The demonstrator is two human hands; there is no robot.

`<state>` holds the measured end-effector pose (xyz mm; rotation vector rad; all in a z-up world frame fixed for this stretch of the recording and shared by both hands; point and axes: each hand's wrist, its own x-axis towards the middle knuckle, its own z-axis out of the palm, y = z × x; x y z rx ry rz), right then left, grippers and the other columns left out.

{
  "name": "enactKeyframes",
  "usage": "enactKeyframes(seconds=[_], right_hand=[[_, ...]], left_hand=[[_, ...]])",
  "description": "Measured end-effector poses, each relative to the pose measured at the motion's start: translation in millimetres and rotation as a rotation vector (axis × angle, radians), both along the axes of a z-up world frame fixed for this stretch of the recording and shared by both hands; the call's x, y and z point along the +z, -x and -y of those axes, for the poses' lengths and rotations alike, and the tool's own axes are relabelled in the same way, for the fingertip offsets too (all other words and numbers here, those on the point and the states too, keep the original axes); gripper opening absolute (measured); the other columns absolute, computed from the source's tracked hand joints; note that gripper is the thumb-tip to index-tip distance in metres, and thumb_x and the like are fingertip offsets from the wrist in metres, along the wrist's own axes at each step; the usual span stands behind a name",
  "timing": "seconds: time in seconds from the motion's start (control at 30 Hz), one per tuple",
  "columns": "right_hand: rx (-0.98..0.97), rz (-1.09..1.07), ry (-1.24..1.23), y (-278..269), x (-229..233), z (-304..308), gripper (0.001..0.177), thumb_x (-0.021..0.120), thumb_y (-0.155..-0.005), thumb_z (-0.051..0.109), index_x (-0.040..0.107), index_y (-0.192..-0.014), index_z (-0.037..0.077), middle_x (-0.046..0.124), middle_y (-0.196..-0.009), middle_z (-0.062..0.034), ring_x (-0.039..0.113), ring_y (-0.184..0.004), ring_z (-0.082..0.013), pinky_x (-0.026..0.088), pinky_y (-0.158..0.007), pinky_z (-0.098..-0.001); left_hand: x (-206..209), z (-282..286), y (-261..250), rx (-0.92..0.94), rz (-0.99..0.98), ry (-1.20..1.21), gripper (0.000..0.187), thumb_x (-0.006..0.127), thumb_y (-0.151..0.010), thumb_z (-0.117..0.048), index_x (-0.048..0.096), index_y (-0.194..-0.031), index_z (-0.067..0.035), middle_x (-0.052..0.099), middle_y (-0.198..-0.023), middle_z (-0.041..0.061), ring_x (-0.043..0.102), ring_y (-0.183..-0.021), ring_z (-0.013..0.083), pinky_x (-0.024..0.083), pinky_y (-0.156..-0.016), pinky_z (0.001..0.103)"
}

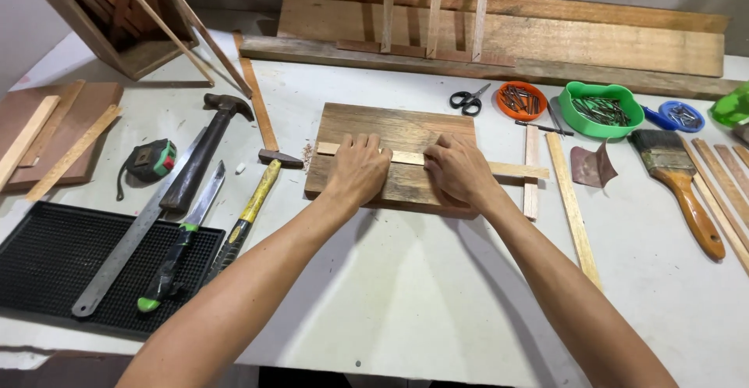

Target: Measure and prepare small wooden slats for a construction task.

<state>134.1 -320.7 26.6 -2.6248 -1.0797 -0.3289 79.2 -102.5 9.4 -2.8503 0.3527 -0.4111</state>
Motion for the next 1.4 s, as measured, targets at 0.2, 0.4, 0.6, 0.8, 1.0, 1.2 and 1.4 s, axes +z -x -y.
enactKeyframes(seconds=[0.2, 0.4, 0.6, 0.8, 1.0, 1.2, 1.4], right_hand=[[0.004, -0.05, -0.043, 8.1, 3.9, 2.7, 0.013, 0.073, -0.088, 0.015, 0.068, -0.094, 0.004, 0.068, -0.098, -0.0117, 0.065, -0.091, -0.0304, 0.053, -0.084, -0.0432], [0.066, 0.176, -0.198, 14.7, -2.9, 11.0, 0.016, 0.075, -0.091, 0.018, 0.064, -0.096, 0.007, 0.07, -0.09, -0.0083, 0.068, -0.084, -0.0269, 0.055, -0.082, -0.0417], [0.244, 0.37, -0.223, 16.6, -7.7, -2.7, 0.027, 0.075, -0.093, 0.03, 0.068, -0.11, 0.01, 0.069, -0.09, -0.0055, 0.066, -0.082, -0.0203, 0.053, -0.077, -0.0374], [0.445, 0.273, -0.308, 48.7, 27.7, -35.7, 0.026, 0.071, -0.093, 0.022, 0.067, -0.115, 0.007, 0.066, -0.093, -0.0083, 0.064, -0.084, -0.0245, 0.051, -0.075, -0.0373], [0.395, 0.366, -0.188, 36.6, -4.4, -78.2, 0.016, 0.068, -0.103, 0.023, 0.07, -0.109, 0.009, 0.069, -0.087, -0.0037, 0.064, -0.077, -0.0203, 0.051, -0.077, -0.0386], [0.478, 0.351, -0.26, 37.3, -5.5, -101.2, 0.024, 0.067, -0.101, 0.025, 0.071, -0.117, 0.008, 0.066, -0.087, -0.0063, 0.061, -0.074, -0.0199, 0.05, -0.073, -0.0366], [0.421, 0.395, -0.254, 34.7, 0.1, -84.3, 0.026, 0.07, -0.096, 0.022, 0.069, -0.12, 0.011, 0.065, -0.094, -0.0036, 0.062, -0.087, -0.0207, 0.046, -0.085, -0.0397]], left_hand=[[4.7, 20.8, -8.0, -0.128, 0.162, 0.069, 0.016, 0.053, -0.095, -0.005, 0.07, -0.094, -0.006, 0.068, -0.093, 0.012, 0.065, -0.089, 0.0236, 0.052, -0.082, 0.042], [-9.4, 5.5, -19.4, -0.198, -0.003, 0.345, 0.021, 0.044, -0.106, -0.004, 0.062, -0.096, -0.005, 0.062, -0.072, 0.006, 0.057, -0.058, 0.0164, 0.049, -0.047, 0.034], [56.7, -12.8, 42.7, 0.035, -0.271, 0.711, 0.027, 0.064, -0.096, -0.039, 0.062, -0.1, -0.012, 0.064, -0.061, 0.002, 0.054, -0.048, 0.018, 0.044, -0.043, 0.036], [72.0, -45.1, 79.9, 0.115, -0.273, 0.654, 0.04, 0.069, -0.088, -0.055, 0.067, -0.105, -0.019, 0.072, -0.064, 0.007, 0.069, -0.063, 0.0232, 0.053, -0.061, 0.043], [83.9, -87.5, 110.7, 0.204, -0.294, 0.59, 0.036, 0.057, -0.099, -0.052, 0.076, -0.101, -0.021, 0.074, -0.08, 0.008, 0.07, -0.074, 0.0323, 0.055, -0.069, 0.049], [93.0, -103.7, 127.2, 0.212, -0.42, 0.724, 0.04, 0.055, -0.102, -0.044, 0.075, -0.092, -0.011, 0.075, -0.079, 0.01, 0.071, -0.074, 0.0283, 0.054, -0.071, 0.047], [78.9, -92.8, 106.8, 0.111, -0.382, 0.802, 0.035, 0.065, -0.092, -0.043, 0.074, -0.104, -0.011, 0.075, -0.081, 0.008, 0.069, -0.069, 0.0197, 0.056, -0.067, 0.044]])
